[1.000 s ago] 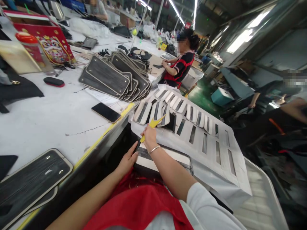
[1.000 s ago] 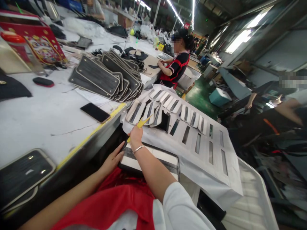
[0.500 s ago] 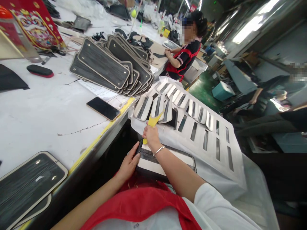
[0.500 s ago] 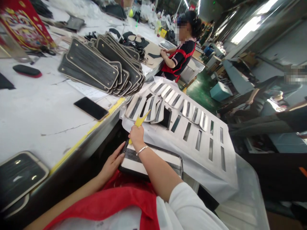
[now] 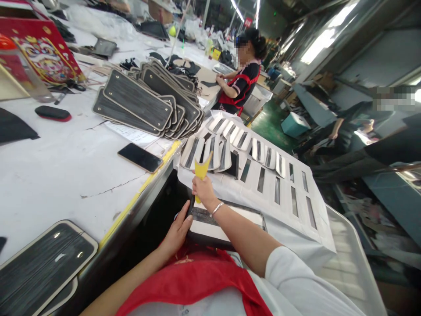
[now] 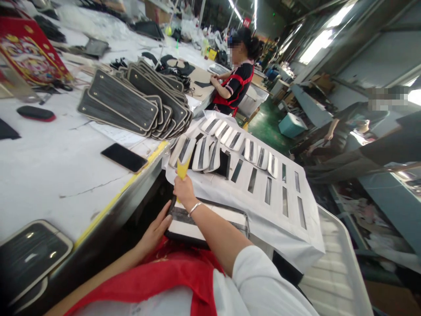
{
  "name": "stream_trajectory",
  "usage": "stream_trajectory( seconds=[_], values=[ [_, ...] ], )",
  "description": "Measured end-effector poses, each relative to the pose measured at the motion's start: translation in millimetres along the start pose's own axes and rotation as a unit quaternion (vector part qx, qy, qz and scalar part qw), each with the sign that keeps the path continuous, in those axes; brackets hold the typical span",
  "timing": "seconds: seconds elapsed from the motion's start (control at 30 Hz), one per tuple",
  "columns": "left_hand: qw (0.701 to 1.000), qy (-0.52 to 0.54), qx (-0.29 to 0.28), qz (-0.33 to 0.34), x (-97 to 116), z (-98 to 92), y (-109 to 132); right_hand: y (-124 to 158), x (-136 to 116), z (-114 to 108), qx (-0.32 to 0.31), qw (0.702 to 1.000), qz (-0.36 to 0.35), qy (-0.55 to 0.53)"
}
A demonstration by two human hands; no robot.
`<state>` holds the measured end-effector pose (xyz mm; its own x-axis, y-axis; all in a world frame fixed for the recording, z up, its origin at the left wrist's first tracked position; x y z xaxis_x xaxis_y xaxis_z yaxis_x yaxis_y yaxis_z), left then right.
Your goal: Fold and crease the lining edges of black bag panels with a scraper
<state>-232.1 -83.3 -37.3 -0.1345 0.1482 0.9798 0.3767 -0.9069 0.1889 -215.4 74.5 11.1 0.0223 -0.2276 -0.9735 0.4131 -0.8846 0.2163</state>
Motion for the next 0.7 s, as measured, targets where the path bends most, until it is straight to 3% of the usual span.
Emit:
stream_trajectory(
  seconds=[0.07,0.17,0.37,0.53,0.7],
  values=[
    [0.999,0.034,-0.034,-0.023,-3.6,-2.2,4.5,-4.1,-3.9,-12.5,0.019,0.998,0.025,-0.050],
    [0.998,0.034,-0.030,-0.034,-9.1,-4.9,8.4,-10.7,-6.2,-24.5,0.051,0.991,0.054,-0.116],
    [1.000,-0.014,-0.006,-0.003,-5.5,-9.8,2.4,-21.1,4.0,-13.3,0.054,0.976,0.123,-0.174],
    [0.999,0.016,0.026,-0.012,9.0,-16.4,-33.2,-24.7,8.3,-10.6,0.040,0.968,0.158,-0.191],
    [0.992,0.121,-0.001,-0.030,11.0,-3.8,-75.0,-24.1,9.6,-10.0,0.036,0.966,0.170,-0.192]
  ],
)
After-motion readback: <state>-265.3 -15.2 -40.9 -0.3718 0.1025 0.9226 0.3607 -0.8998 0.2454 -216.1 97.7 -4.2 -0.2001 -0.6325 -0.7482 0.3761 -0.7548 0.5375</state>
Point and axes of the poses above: each hand's wrist, its own y-axis away from the middle knuckle, its own z-axis out of the palm, x = y × z, the point moved 4 cm from there along -y, towards the middle knuckle, and after that the axes turned 2 degrees about z, right-handed, at the moved point
